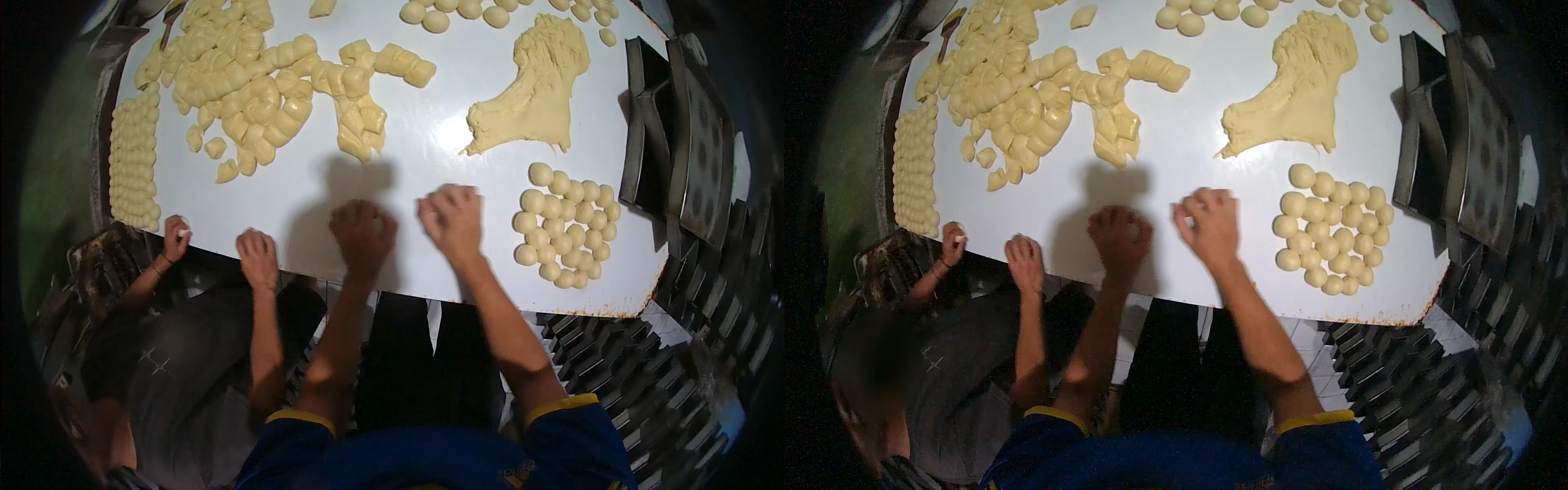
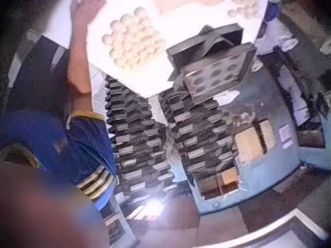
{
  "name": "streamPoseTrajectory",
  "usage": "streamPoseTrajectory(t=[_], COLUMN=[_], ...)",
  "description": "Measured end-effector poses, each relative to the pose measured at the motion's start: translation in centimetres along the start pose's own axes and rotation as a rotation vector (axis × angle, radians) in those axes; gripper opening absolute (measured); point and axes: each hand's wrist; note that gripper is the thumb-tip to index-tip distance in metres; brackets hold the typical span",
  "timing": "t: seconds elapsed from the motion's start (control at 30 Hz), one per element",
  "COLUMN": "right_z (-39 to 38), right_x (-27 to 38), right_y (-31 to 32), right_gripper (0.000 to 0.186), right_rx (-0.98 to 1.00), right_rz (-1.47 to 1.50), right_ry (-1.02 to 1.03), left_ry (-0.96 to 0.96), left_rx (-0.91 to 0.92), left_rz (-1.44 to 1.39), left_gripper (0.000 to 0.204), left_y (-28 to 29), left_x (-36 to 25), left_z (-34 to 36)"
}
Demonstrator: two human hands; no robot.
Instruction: The person shapes pieces of dough into small balls by hand on a table and then lifts and stacks metal baking trays onto a tall vertical rack.
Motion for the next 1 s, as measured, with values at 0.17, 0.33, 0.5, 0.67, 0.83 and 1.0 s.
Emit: streamPoseTrajectory(t=[0.17,0.33,0.5,0.67,0.83,1.0], right_z=[-7.3,-2.1,-2.9,-6.1,-1.3,-6.6], right_x=[1.6,-4.2,1.5,-1.6,0.1,-0.3], right_y=[3.5,4.8,0.0,5.2,0.2,3.1], right_gripper=[0.015,0.014,0.016,0.019,0.017,0.015], right_rx=[0.187,0.081,0.079,0.192,0.048,0.159], right_rz=[0.106,-0.127,0.088,0.093,-0.037,0.11], right_ry=[0.019,0.063,-0.066,0.078,0.041,0.038], left_ry=[-0.085,0.014,-0.045,-0.063,-0.039,-0.154], left_rx=[0.068,-0.022,0.015,0.083,0.025,0.066], left_rz=[-0.129,0.008,-0.132,-0.009,-0.013,-0.144], left_gripper=[0.015,0.013,0.016,0.013,0.016,0.018], left_y=[1.0,1.0,-1.3,3.1,-1.1,0.2], left_x=[0.3,3.1,-2.7,3.0,-0.6,-0.6], left_z=[-8.1,0.0,-2.2,-4.9,1.8,-7.5])
Point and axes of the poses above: each hand's wrist, its own z-axis towards the middle knuckle, its own y-axis out of the back of the hand, x = y × z, and after that the axes turned 11 degrees about -x, right-handed
